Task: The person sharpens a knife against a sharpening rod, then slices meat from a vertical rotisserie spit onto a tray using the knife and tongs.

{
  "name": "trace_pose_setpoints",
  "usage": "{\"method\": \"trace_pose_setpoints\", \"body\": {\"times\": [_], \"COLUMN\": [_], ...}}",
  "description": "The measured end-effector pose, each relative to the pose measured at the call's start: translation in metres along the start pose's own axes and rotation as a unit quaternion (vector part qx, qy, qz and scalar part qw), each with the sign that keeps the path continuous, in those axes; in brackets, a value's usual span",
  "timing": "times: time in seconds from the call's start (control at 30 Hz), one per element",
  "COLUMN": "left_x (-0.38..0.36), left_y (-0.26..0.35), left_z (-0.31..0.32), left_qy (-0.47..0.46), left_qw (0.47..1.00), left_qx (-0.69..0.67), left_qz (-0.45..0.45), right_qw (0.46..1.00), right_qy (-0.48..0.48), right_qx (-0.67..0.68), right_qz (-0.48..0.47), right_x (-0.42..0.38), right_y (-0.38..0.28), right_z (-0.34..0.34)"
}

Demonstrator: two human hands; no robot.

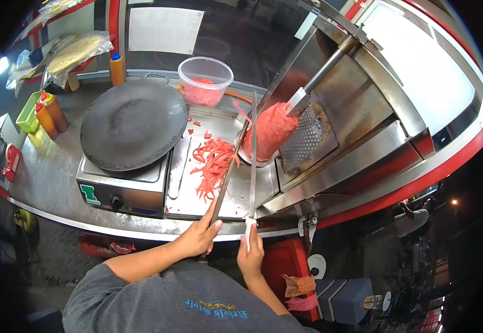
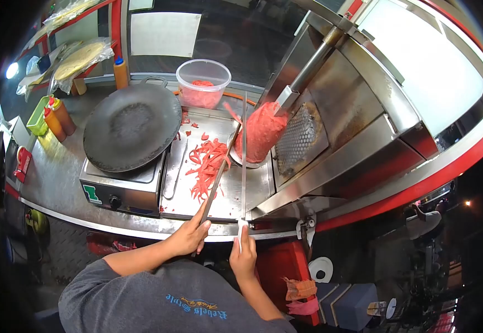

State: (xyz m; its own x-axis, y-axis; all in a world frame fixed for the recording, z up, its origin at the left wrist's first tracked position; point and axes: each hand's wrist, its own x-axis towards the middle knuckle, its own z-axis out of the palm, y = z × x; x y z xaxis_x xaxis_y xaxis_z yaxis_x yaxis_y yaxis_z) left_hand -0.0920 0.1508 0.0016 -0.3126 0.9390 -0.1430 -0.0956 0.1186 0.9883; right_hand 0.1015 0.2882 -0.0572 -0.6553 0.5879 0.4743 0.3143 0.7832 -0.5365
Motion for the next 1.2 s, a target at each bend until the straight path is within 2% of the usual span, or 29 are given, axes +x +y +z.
{"method": "trace_pose_setpoints", "body": {"times": [0.03,0.07,0.13,0.2,0.23,0.27,0.3,0.33,0.37,0.4,0.5,0.57,0.63,0.67,0.73,0.83,0.93,1.0,1.17,1.2], "left_x": [0.003,0.004,0.01,0.015,0.019,0.021,0.023,0.025,0.025,0.022,0.003,-0.015,-0.036,-0.047,-0.064,-0.068,-0.063,-0.059,-0.051,-0.046], "left_y": [0.0,0.004,0.008,0.011,0.014,0.019,0.021,0.021,0.017,0.012,-0.01,-0.017,-0.023,-0.023,-0.023,-0.025,-0.02,-0.02,-0.014,-0.009], "left_z": [-0.002,-0.004,-0.003,-0.005,-0.007,-0.006,-0.003,-0.002,-0.002,-0.004,-0.015,-0.019,-0.024,-0.023,-0.018,-0.01,-0.012,-0.01,-0.002,-0.003], "left_qy": [-0.003,-0.014,-0.032,-0.062,-0.07,-0.061,-0.051,-0.054,-0.06,-0.061,-0.076,-0.058,-0.058,-0.054,-0.039,-0.032,-0.037,-0.038,-0.02,-0.024], "left_qw": [1.0,0.998,0.985,0.959,0.939,0.928,0.914,0.903,0.888,0.886,0.894,0.937,0.976,0.981,0.993,0.997,0.998,0.998,0.999,0.999], "left_qx": [-0.024,-0.052,-0.168,-0.276,-0.337,-0.367,-0.4,-0.424,-0.454,-0.455,-0.437,-0.342,-0.209,-0.183,-0.11,-0.061,-0.029,-0.019,-0.001,-0.006], "left_qz": [0.012,0.022,0.012,0.002,-0.03,-0.034,-0.038,-0.05,-0.052,-0.056,-0.057,-0.041,-0.028,-0.036,-0.033,-0.034,-0.045,-0.048,-0.049,-0.047], "right_qw": [0.999,0.999,0.999,0.998,0.998,0.996,0.997,0.977,0.911,0.899,0.865,0.887,0.932,0.959,0.968,0.987,0.989,0.989,0.99,0.992], "right_qy": [0.015,0.004,-0.023,-0.048,-0.036,-0.06,-0.036,-0.101,-0.158,-0.154,-0.138,-0.12,-0.064,-0.031,0.046,0.093,0.091,0.048,0.072,0.065], "right_qx": [0.032,0.028,0.026,0.032,0.049,0.061,0.037,0.159,0.277,0.315,0.421,0.379,0.334,0.264,0.24,0.125,0.078,0.132,0.076,0.077], "right_qz": [-0.032,-0.025,-0.013,0.012,-0.017,0.018,-0.065,0.101,0.263,0.261,0.237,0.233,0.128,0.101,0.058,-0.049,-0.09,-0.041,-0.095,-0.073], "right_x": [-0.02,-0.046,-0.049,-0.026,0.004,0.032,0.061,0.077,0.084,0.073,-0.005,-0.043,-0.017,0.002,0.046,0.055,-0.026,-0.049,0.053,0.049], "right_y": [0.006,0.009,0.002,-0.011,-0.02,-0.035,-0.042,-0.06,-0.078,-0.076,-0.042,-0.016,-0.015,-0.018,-0.015,-0.003,0.047,0.062,0.008,0.004], "right_z": [-0.002,-0.008,-0.019,-0.025,-0.022,-0.024,-0.019,-0.025,-0.031,-0.027,-0.014,-0.008,-0.007,-0.007,0.012,0.011,0.026,0.027,0.014,0.009]}}
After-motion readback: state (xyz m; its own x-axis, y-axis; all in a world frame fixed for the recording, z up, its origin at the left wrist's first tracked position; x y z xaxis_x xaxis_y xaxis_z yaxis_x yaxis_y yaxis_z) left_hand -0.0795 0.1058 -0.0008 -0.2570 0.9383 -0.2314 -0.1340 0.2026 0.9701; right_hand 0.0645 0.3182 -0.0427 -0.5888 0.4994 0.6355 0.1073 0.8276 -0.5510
